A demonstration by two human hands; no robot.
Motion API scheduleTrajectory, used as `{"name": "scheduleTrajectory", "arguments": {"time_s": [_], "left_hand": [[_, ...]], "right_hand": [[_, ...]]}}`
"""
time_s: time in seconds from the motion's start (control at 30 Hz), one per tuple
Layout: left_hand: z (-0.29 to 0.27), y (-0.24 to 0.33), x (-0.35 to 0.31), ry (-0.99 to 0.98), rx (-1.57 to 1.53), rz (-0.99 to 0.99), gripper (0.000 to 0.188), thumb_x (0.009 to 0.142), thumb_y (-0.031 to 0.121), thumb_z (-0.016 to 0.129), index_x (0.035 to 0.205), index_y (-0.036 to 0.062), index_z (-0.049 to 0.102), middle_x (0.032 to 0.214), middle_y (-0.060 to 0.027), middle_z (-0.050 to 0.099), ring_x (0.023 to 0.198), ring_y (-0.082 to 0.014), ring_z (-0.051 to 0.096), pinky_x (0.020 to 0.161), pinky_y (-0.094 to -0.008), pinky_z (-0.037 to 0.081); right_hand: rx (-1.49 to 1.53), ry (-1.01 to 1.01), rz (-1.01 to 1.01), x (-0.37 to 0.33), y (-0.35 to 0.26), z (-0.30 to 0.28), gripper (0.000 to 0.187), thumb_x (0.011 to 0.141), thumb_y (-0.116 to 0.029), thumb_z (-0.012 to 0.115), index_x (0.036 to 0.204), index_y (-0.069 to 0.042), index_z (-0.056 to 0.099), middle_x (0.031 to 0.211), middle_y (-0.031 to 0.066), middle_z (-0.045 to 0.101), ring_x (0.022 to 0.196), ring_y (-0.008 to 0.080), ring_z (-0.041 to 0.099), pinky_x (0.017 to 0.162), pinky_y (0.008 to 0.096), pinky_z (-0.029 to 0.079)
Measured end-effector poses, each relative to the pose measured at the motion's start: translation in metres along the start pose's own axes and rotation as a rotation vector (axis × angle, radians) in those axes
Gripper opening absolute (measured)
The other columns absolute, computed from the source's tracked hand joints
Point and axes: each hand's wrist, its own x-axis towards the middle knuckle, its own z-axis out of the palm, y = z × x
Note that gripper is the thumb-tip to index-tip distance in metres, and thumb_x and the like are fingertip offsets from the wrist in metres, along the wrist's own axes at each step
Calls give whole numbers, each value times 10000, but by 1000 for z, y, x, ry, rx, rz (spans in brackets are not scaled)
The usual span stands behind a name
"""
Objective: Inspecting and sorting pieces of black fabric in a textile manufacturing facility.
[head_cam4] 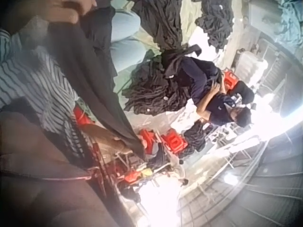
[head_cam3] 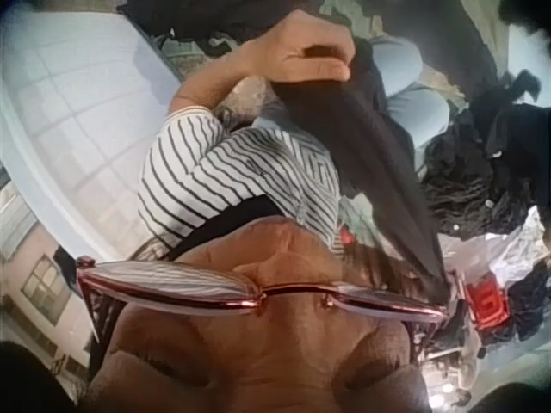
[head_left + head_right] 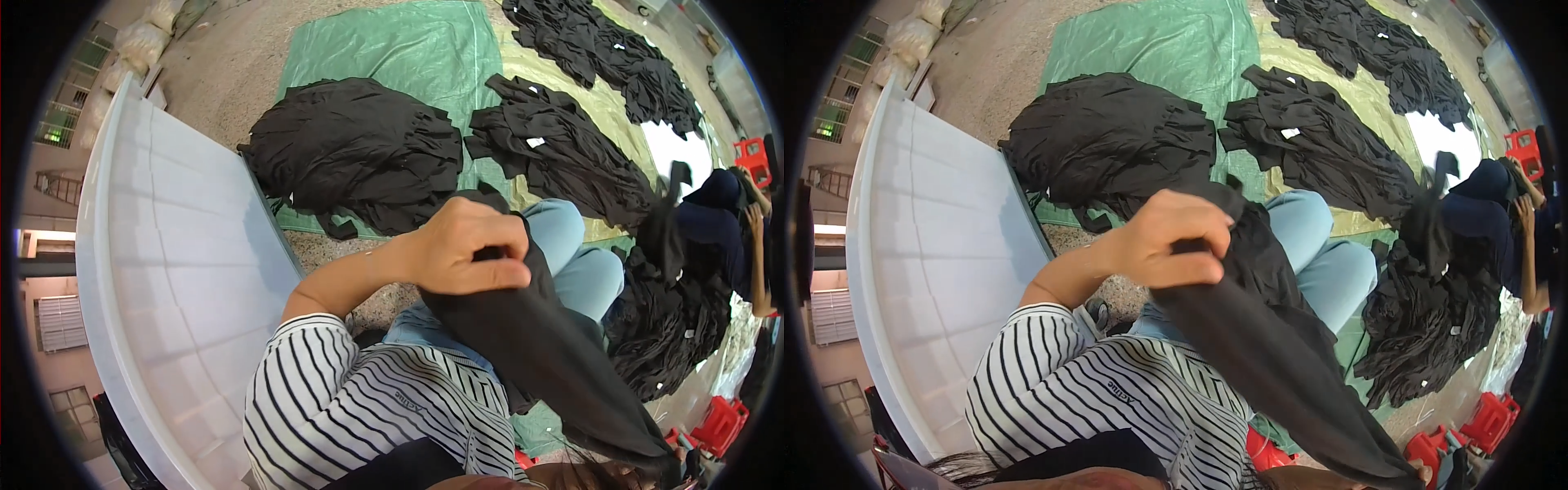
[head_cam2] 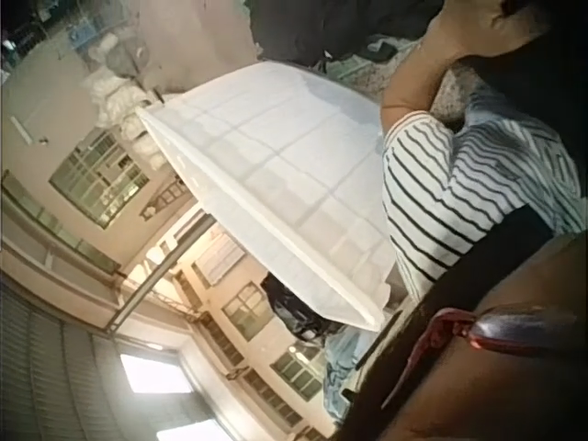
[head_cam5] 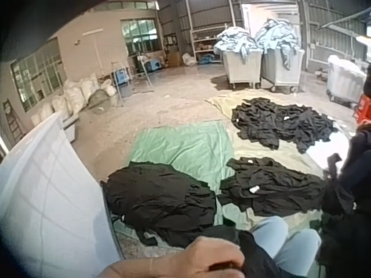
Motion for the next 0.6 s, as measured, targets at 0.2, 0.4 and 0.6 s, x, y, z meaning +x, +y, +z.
{"name": "scheduleTrajectory", "arguments": {"time_s": [0.2,0.4,0.6], "left_hand": [[5,-45,-21,-829,436,-550,459,867,513,590,1069,101,621,943,-140,681,857,-361,652,712,-464,509],[-53,-230,-92,-396,1262,-932,1070,624,326,877,1489,262,250,1535,-217,211,1393,-429,258,979,-663,346],[-104,-316,-117,-701,1503,-1062,1401,458,335,947,1466,553,-1,1610,-18,-131,1478,-343,-25,1001,-788,220]], "right_hand": [[-743,-414,487,3,33,-27,618,836,-330,691,1340,-20,514,1193,146,611,960,208,603,808,379,501],[-1077,-262,119,-16,87,-2,553,886,-326,671,1378,-128,515,1299,127,603,603,154,560,592,290,464],[-863,-230,69,10,82,61,454,934,-234,625,1362,-116,532,1262,82,632,596,125,468,598,278,435]]}}
